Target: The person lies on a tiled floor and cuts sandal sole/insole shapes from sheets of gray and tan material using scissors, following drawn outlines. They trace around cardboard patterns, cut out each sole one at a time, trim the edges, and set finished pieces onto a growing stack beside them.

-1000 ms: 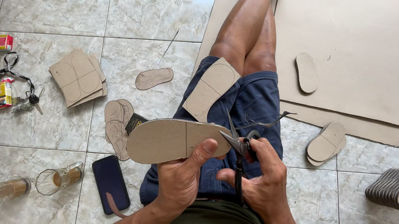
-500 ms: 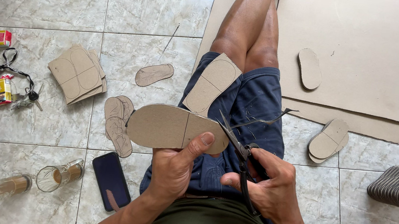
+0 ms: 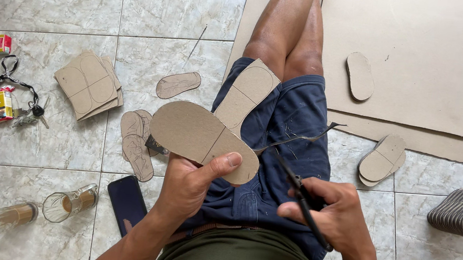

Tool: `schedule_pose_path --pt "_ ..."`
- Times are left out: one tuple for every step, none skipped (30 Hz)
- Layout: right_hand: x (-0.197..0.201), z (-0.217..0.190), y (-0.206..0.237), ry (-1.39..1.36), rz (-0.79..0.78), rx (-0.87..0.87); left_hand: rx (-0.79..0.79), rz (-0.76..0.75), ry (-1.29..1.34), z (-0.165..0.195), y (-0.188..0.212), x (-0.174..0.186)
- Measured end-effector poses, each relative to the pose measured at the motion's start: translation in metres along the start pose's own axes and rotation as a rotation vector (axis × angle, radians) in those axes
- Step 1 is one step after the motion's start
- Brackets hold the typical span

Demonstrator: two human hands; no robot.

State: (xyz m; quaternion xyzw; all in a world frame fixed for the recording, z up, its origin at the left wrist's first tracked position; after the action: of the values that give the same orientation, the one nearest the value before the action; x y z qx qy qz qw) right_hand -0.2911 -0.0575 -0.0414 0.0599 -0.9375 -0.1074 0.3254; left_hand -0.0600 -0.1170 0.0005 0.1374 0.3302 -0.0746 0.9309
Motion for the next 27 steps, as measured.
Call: schedule_pose_path --pt "-0.004 0.005 0.000 -0.118 -0.022 -0.009 -0.234 -0.126 -0.319 0.024 0.005 -0.019" --pt "-0.009 0.009 0.000 -0.237 -0.043 -0.014 -0.469 -0.253 -0.640 0.041 0.017 -0.043" --pt "-0.016 0.004 0.002 -0.411 -0.073 0.051 -0.703 -0.384 -0.960 0.044 0.032 -0.070" --pt "-0.025 -0.002 0.005 -0.584 -0.103 0.110 -0.790 -0.394 -1.080 0.043 0.037 -0.080" --pt "-0.032 -0.008 0.011 -0.758 -0.135 0.167 -0.875 -0.404 -1.199 0.038 0.042 -0.091" --pt "-0.035 0.001 0.013 -0.697 -0.056 0.113 -0.966 -0.414 -1.317 0.031 0.046 -0.100" --pt "-0.037 0.009 0.013 -0.635 0.027 0.063 -0.915 -0.357 -1.253 0.029 0.040 -0.096" --pt "-0.036 0.018 0.013 -0.573 0.114 0.013 -0.866 -0.306 -1.187 0.025 0.033 -0.091" --pt "-0.035 0.022 0.013 -0.548 0.161 -0.002 -0.811 -0.256 -1.120 0.022 0.027 -0.084" --pt "-0.033 0.028 0.013 -0.522 0.203 -0.020 -0.552 -0.222 -0.775 0.010 0.011 -0.063" --pt "-0.030 0.032 0.015 -0.498 0.243 -0.039 -0.289 -0.183 -0.435 -0.009 -0.001 -0.044" --pt "-0.027 0.033 0.017 -0.469 0.265 -0.029 -0.023 -0.144 -0.098 -0.035 -0.007 -0.031" --pt "-0.023 0.034 0.019 -0.439 0.287 -0.018 0.046 -0.205 -0.099 -0.044 -0.005 -0.033" --pt "-0.019 0.035 0.021 -0.410 0.308 -0.005 0.112 -0.264 -0.103 -0.053 -0.003 -0.036" --pt "-0.017 0.032 0.021 -0.400 0.319 0.031 0.179 -0.321 -0.110 -0.062 -0.001 -0.042" --pt "-0.014 0.030 0.023 -0.389 0.334 0.064 0.195 -0.315 -0.136 -0.063 -0.001 -0.041" --pt "-0.011 0.029 0.026 -0.376 0.352 0.090 0.216 -0.312 -0.161 -0.066 -0.001 -0.043" --pt "-0.010 0.036 0.028 -0.432 0.348 0.059 0.241 -0.310 -0.186 -0.068 -0.002 -0.046" --pt "-0.010 0.043 0.030 -0.488 0.345 0.024 0.250 -0.305 -0.228 -0.068 -0.002 -0.048" --pt "-0.009 0.050 0.032 -0.544 0.340 -0.010 0.259 -0.298 -0.270 -0.068 -0.004 -0.052" --pt "-0.009 0.054 0.030 -0.656 0.305 0.013 0.260 -0.288 -0.313 -0.067 -0.005 -0.054" --pt "-0.008 0.058 0.029 -0.765 0.267 0.041 -0.008 -0.432 -0.511 -0.047 -0.003 -0.075" --pt "-0.006 0.063 0.030 -0.870 0.234 0.066 -0.283 -0.577 -0.693 -0.032 0.008 -0.098" --pt "-0.013 0.075 0.029 -1.008 0.161 -0.014 -0.561 -0.733 -0.854 -0.025 0.026 -0.120" --pt "-0.021 0.085 0.030 -1.153 0.101 -0.100 -0.655 -0.777 -0.966 -0.032 0.032 -0.131" --pt "-0.030 0.093 0.035 -1.303 0.040 -0.186 -0.749 -0.819 -1.074 -0.040 0.039 -0.141" --pt "-0.017 0.104 0.043 -1.115 0.144 -0.167 -0.855 -0.846 -1.185 -0.048 0.045 -0.149"
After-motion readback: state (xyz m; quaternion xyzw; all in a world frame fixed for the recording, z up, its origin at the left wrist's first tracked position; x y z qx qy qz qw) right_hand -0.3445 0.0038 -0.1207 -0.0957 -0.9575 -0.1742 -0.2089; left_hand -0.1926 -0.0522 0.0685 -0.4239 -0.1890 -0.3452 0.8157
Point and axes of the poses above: each hand's wrist, its own y-axis away from the middle knuckle, its own x-axis out of the back of the hand, z = x × y, the point moved 10 cm from there along -y, towards the middle knuckle, and after that the axes turned 14 degrees about y, right-handed, at the moved point
